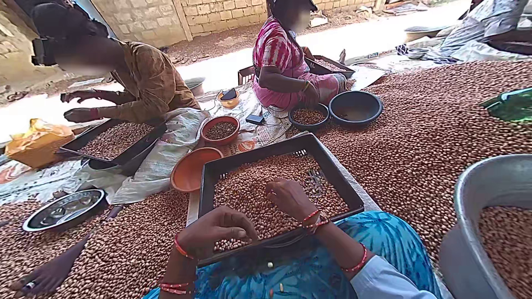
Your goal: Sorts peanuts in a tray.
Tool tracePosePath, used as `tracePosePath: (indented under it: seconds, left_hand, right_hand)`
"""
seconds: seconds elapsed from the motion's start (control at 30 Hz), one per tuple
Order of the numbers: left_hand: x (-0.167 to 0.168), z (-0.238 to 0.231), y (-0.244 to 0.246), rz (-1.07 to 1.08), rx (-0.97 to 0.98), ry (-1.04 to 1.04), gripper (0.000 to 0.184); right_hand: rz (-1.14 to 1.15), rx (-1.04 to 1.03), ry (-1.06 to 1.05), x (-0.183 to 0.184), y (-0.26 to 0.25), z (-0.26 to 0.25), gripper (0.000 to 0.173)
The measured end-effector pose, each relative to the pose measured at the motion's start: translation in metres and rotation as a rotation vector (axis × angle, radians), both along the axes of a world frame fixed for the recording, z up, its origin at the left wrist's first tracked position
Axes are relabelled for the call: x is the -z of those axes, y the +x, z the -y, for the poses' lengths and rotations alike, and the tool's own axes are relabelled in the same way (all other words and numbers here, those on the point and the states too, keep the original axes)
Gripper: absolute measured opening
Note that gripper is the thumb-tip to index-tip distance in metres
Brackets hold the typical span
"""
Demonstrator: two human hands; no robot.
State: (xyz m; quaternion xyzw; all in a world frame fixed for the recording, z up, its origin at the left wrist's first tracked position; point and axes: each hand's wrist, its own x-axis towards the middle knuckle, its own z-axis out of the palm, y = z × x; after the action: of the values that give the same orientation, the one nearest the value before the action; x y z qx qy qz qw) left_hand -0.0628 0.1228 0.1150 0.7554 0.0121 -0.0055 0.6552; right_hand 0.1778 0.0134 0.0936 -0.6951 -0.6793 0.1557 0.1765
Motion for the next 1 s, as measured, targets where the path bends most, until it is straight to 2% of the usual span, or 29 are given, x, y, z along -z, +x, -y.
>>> tracePosePath:
  seconds: [0.03, 0.1, 0.23, 0.3, 0.37, 0.43, 0.5, 0.57, 0.63, 0.67, 0.77, 0.83, 0.9, 0.93, 1.0]
  left_hand:
    - [-0.004, 0.001, -0.002, 0.044, 0.015, -0.017, 0.026]
    - [-0.005, 0.002, -0.002, 0.043, -0.132, 0.040, 0.024]
    - [0.003, 0.004, 0.008, -0.143, -0.413, 0.211, 0.023]
    - [0.002, 0.006, 0.010, -0.195, -0.459, 0.227, 0.021]
    - [-0.003, 0.007, 0.009, -0.243, -0.510, 0.240, 0.018]
    - [-0.005, 0.004, 0.005, -0.390, -0.585, 0.319, 0.017]
    - [-0.005, -0.001, 0.001, -0.674, -0.638, 0.496, 0.023]
    - [0.001, -0.005, 0.001, -0.973, -0.599, 0.606, 0.035]
    - [0.014, -0.004, 0.008, -1.121, -0.505, 0.611, 0.044]
    - [0.020, -0.002, 0.015, -1.133, -0.450, 0.609, 0.047]
    - [0.030, 0.013, 0.045, -1.018, -0.379, 0.597, 0.064]
    - [0.039, 0.026, 0.059, -0.886, -0.492, 0.530, 0.068]
    - [0.043, 0.038, 0.066, -0.685, -0.655, 0.315, 0.077]
    - [0.042, 0.044, 0.068, -0.567, -0.732, 0.176, 0.078]
    - [0.037, 0.049, 0.069, -0.327, -0.858, -0.045, 0.071]
  right_hand:
    - [0.002, -0.004, -0.015, 0.001, -0.001, -0.001, 0.024]
    - [0.002, -0.012, -0.024, 0.003, -0.002, -0.001, 0.024]
    - [-0.021, -0.040, -0.111, -0.002, -0.002, 0.004, 0.025]
    - [-0.125, -0.174, -0.108, -0.013, -0.004, 0.016, 0.022]
    - [-0.343, -0.413, -0.101, -0.029, -0.005, 0.029, 0.019]
    - [-0.423, -0.499, -0.145, -0.040, 0.005, 0.037, 0.025]
    - [-0.286, -0.296, -0.196, -0.040, 0.030, 0.041, 0.030]
    - [-0.041, 0.067, -0.380, -0.040, 0.053, 0.044, 0.035]
    - [0.127, 0.309, -0.608, -0.037, 0.066, 0.043, 0.038]
    - [0.157, 0.319, -0.671, -0.031, 0.071, 0.042, 0.040]
    - [0.126, 0.127, -0.666, -0.013, 0.067, 0.037, 0.055]
    - [0.074, 0.064, -0.601, -0.013, 0.047, 0.032, 0.061]
    - [-0.057, 0.024, -0.493, -0.013, 0.030, 0.023, 0.068]
    - [-0.145, -0.005, -0.418, -0.012, 0.024, 0.019, 0.066]
    - [-0.350, -0.090, -0.242, -0.011, 0.020, 0.016, 0.062]
